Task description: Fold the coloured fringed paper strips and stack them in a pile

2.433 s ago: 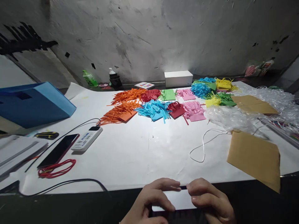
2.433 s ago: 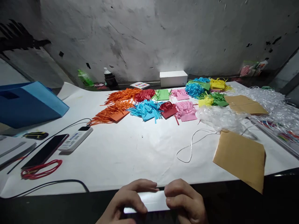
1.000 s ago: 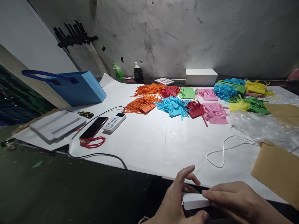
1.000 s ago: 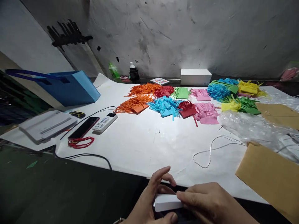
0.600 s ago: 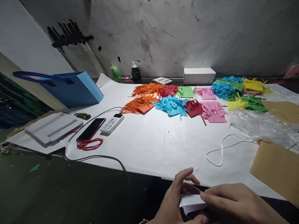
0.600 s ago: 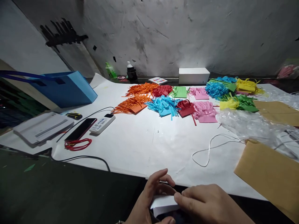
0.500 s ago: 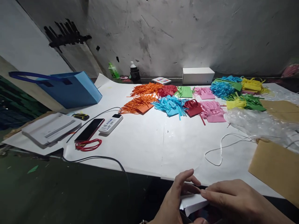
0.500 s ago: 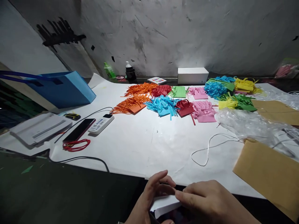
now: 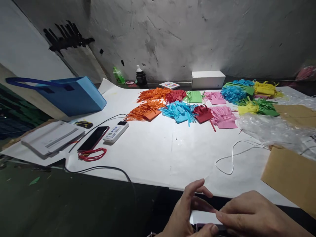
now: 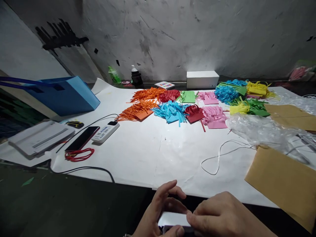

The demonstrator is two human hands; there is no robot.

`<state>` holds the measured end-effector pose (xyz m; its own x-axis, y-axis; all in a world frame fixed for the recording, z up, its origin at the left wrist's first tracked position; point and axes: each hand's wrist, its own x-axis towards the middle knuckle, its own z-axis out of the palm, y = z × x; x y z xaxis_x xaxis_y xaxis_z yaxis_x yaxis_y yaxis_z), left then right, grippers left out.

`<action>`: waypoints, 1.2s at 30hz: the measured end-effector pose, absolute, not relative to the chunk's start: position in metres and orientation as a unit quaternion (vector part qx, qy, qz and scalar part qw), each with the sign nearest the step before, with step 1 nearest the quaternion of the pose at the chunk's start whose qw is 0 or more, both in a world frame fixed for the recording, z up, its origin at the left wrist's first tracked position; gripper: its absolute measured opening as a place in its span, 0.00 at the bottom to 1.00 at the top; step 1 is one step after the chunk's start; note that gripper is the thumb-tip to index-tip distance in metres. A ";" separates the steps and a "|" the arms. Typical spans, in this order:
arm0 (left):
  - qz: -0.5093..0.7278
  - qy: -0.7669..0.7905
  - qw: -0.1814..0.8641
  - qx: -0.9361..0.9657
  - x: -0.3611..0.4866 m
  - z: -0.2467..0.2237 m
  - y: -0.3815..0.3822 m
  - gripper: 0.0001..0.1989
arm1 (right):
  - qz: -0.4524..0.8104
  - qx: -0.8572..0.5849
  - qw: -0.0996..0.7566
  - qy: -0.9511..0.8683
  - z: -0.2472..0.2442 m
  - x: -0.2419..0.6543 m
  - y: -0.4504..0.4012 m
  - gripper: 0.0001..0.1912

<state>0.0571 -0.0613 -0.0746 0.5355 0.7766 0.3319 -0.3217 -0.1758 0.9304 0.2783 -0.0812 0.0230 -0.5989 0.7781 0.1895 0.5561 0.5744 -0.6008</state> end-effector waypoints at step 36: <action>0.379 0.236 0.611 0.654 0.054 -0.088 -0.057 0.52 | 0.163 -0.443 0.160 -0.867 0.006 0.231 -0.075 0.06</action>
<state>0.0542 -0.0572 -0.0881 0.6009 0.7721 0.2068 -0.1544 -0.1418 0.9778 0.2308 -0.0748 0.0060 -0.5568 0.8200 0.1327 0.7154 0.5546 -0.4249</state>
